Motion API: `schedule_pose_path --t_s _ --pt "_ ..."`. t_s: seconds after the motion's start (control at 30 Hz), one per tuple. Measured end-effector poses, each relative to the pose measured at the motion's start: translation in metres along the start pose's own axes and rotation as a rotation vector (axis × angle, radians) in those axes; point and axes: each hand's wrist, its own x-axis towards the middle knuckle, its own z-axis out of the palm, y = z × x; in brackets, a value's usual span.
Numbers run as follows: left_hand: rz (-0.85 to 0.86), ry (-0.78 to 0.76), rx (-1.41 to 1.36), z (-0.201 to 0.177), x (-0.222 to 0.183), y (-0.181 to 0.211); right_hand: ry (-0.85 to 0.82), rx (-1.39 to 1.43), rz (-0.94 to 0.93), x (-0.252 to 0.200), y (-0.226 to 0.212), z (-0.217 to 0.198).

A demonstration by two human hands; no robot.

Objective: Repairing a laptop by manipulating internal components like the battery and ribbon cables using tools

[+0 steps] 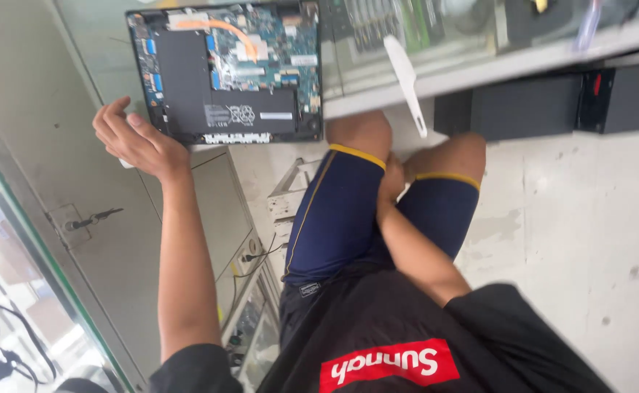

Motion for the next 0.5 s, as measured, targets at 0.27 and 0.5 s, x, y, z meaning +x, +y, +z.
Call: schedule_pose_path --t_s 0.27,0.5 --pt "0.020 -0.139 0.008 -0.006 0.007 -0.001 -0.252 -0.114 -0.398 0.043 0.073 0.093" --pt "-0.044 -0.277 0.040 -0.009 0.012 0.000 -0.478 -0.288 -0.693 0.088 0.152 0.170"
